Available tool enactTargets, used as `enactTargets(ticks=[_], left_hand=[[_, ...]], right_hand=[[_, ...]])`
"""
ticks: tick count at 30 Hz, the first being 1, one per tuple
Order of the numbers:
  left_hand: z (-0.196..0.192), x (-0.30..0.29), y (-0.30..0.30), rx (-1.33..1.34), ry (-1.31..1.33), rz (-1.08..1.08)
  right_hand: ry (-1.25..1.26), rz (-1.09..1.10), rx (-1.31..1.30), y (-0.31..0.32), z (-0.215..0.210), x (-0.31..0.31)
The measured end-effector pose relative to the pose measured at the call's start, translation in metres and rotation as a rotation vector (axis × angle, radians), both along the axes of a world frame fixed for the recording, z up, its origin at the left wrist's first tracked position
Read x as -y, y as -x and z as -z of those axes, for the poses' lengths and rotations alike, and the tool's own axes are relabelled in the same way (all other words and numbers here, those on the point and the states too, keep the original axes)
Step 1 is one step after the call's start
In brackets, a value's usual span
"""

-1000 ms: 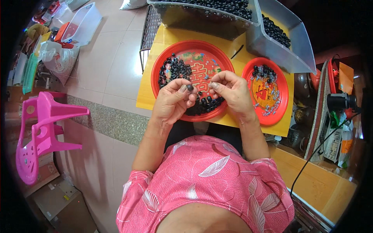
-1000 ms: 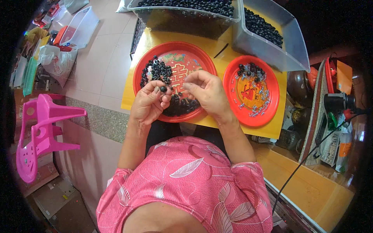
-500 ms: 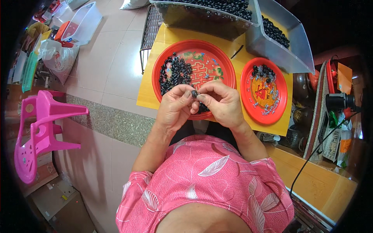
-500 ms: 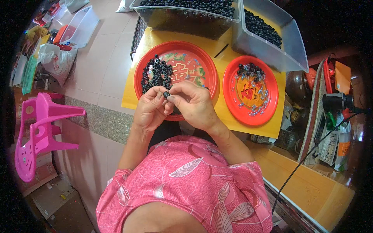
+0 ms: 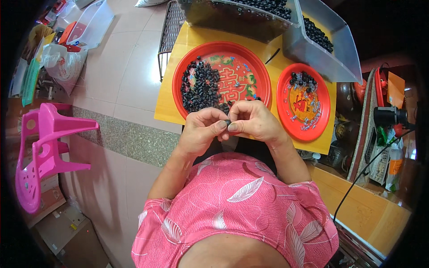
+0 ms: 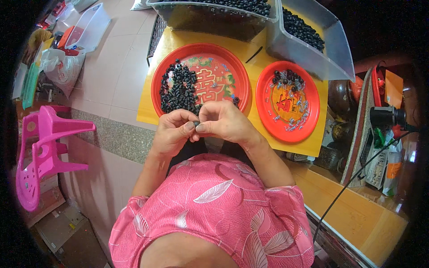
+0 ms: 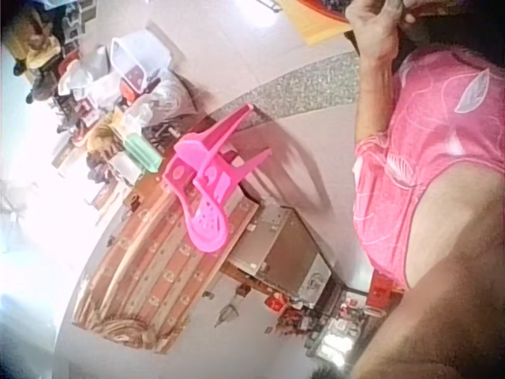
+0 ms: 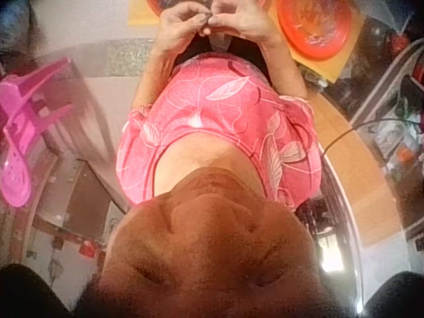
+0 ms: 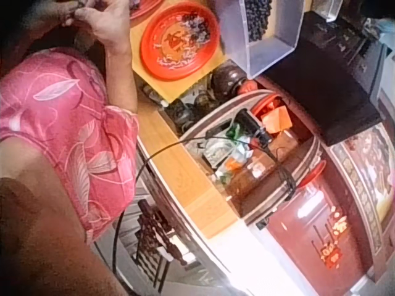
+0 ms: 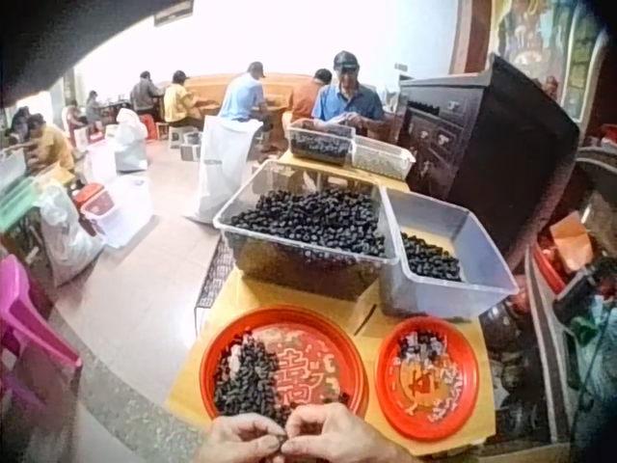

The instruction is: The person assembles small parts by picking black pieces and metal pins from trays and inserting the pins into the black pieces by hand.

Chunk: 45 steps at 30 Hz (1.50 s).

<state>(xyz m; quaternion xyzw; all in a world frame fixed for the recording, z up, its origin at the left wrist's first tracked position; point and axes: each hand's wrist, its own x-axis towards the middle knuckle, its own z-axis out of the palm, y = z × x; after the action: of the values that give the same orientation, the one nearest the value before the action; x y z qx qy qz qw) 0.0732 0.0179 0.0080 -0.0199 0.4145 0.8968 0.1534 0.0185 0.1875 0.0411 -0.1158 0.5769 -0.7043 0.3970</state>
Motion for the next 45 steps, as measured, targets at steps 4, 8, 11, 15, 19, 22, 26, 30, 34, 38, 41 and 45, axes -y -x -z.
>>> enactTargets(ticks=[4, 8, 11, 15, 19, 22, 26, 30, 34, 38, 41, 45], left_hand=[[0.003, 0.004, 0.001, -0.028, 0.044, -0.024], [0.004, 0.010, 0.004, 0.017, -0.097, -0.159], [0.009, 0.022, 0.004, 0.005, -0.238, -0.234], [0.008, 0.030, 0.005, 0.038, -0.258, -0.278], [0.010, 0.031, 0.005, 0.062, -0.259, -0.265], [0.013, 0.032, 0.005, 0.042, -0.263, -0.256], [0.016, 0.031, 0.004, -0.005, -0.276, -0.245], [0.014, 0.026, 0.004, 0.007, -0.234, -0.254], [0.008, 0.017, 0.005, -0.012, -0.199, -0.239], [0.006, 0.012, 0.005, -0.009, -0.180, -0.236], [0.005, 0.009, 0.005, -0.019, -0.193, -0.219], [0.007, 0.006, 0.004, -0.031, -0.157, -0.196]], right_hand=[[0.009, 0.026, 0.035, -0.002, 0.000, 0.005], [-0.256, 0.057, -0.376, 0.010, 0.005, 0.006], [-0.501, 0.149, -0.759, 0.023, 0.005, 0.011], [-0.663, 0.118, -1.173, 0.032, 0.022, 0.025], [-0.752, 0.030, -1.206, 0.033, 0.028, 0.036], [-0.823, -0.005, -1.205, 0.033, 0.031, 0.036], [-0.484, 0.152, -0.727, 0.032, 0.025, 0.028], [-0.072, 0.169, -0.122, 0.027, 0.009, 0.018], [0.112, 0.230, 0.104, 0.021, 0.008, 0.010], [0.121, 0.261, 0.066, 0.013, 0.005, 0.007], [0.075, 0.291, 0.022, 0.009, 0.002, 0.006], [0.098, 0.300, 0.013, 0.006, 0.004, 0.003]])
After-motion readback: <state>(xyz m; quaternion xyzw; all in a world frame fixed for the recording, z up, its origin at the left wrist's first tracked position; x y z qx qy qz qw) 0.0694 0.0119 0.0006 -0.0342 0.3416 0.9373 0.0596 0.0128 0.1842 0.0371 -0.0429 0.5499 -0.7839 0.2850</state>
